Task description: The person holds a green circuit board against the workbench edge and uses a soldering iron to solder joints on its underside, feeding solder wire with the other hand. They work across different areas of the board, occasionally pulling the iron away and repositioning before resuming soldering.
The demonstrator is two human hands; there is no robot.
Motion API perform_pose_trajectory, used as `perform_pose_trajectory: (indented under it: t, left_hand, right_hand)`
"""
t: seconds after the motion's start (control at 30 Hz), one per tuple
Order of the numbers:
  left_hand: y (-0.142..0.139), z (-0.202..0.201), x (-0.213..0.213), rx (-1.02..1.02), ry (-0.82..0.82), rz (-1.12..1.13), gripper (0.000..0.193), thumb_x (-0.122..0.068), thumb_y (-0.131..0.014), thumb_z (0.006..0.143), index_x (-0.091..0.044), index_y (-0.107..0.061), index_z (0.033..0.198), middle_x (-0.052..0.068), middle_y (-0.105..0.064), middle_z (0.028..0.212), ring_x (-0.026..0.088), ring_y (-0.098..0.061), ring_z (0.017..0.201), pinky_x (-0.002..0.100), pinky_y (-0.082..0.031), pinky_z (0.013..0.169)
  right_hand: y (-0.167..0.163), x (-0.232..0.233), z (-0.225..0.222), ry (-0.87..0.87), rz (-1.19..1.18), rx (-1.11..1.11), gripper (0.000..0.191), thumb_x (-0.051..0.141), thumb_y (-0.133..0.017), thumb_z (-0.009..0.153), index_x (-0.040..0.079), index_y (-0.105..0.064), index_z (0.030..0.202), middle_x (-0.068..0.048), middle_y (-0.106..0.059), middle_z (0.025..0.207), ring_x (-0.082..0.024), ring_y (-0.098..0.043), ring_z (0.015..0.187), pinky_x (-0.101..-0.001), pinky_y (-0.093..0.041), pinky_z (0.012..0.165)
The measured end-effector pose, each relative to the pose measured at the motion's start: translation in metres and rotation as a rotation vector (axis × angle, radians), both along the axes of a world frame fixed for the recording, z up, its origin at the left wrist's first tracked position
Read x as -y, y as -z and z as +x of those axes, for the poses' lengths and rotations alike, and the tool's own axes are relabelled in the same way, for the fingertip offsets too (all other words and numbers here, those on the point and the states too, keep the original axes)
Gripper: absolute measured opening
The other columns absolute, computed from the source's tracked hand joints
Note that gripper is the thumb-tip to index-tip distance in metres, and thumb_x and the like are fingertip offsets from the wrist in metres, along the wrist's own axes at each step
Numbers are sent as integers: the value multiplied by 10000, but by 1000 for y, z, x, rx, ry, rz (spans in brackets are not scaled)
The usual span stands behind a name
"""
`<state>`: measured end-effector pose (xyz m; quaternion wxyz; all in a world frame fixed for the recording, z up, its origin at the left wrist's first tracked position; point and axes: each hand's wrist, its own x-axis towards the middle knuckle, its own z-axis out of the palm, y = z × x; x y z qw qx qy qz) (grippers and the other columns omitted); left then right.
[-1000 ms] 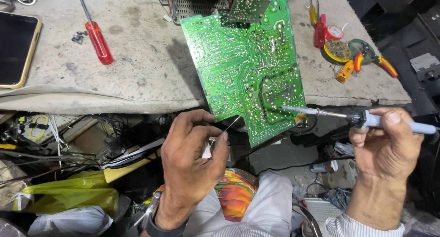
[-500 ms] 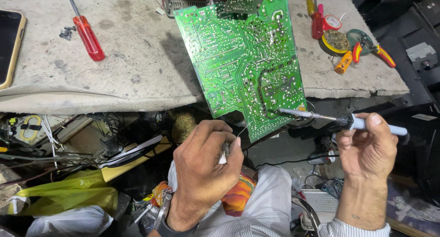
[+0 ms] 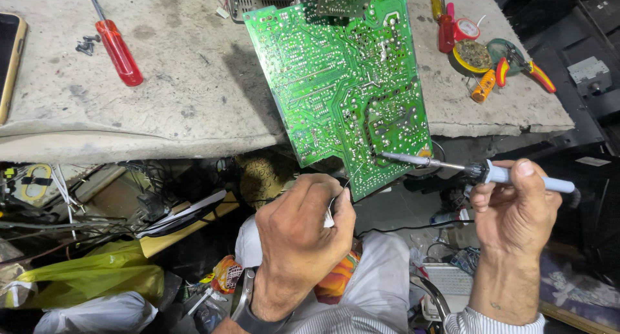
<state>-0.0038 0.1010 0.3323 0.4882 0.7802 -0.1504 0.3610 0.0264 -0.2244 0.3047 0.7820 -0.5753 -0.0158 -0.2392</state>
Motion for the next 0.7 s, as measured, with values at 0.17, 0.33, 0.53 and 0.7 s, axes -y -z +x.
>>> perform_pose_trajectory:
  t: [0.17, 0.33, 0.53, 0.7]
  left_hand:
    - [-2, 4, 4, 7, -8, 26, 116, -71, -749, 868, -60, -639, 905, 68, -690, 908, 270, -690, 716, 364, -538, 613]
    - [-3, 8, 10, 7, -22, 23, 120, -65, -742, 874, -64, -630, 915, 65, -693, 921, 263, -697, 723, 356, -546, 615]
    - [-1, 11, 15, 14, -26, 40, 134, -51, -739, 866, -56, -615, 919, 74, -682, 935, 277, -699, 738, 361, -550, 625]
    - [-1, 12, 18, 22, -19, 14, 135, -41, -732, 850, -49, -618, 922, 92, -691, 1001, 290, -708, 757, 362, -562, 635]
  right_hand:
    - [-7, -8, -1, 44, -38, -9, 343, 237, -721, 1096, -83, -656, 993, -160, -638, 726, -217, -605, 559, -317, -515, 552]
    - [-11, -13, 3, 49, -50, -7, 340, 247, -723, 1079, -78, -658, 1002, -150, -644, 713, -208, -612, 548, -304, -497, 527]
    - [-13, -15, 3, 49, -61, -23, 340, 242, -730, 1064, -81, -651, 995, -149, -641, 705, -202, -622, 549, -302, -504, 515]
    - [-18, -15, 4, 58, -87, -34, 339, 238, -738, 1059, -85, -655, 997, -153, -642, 704, -205, -624, 595, -298, -527, 538]
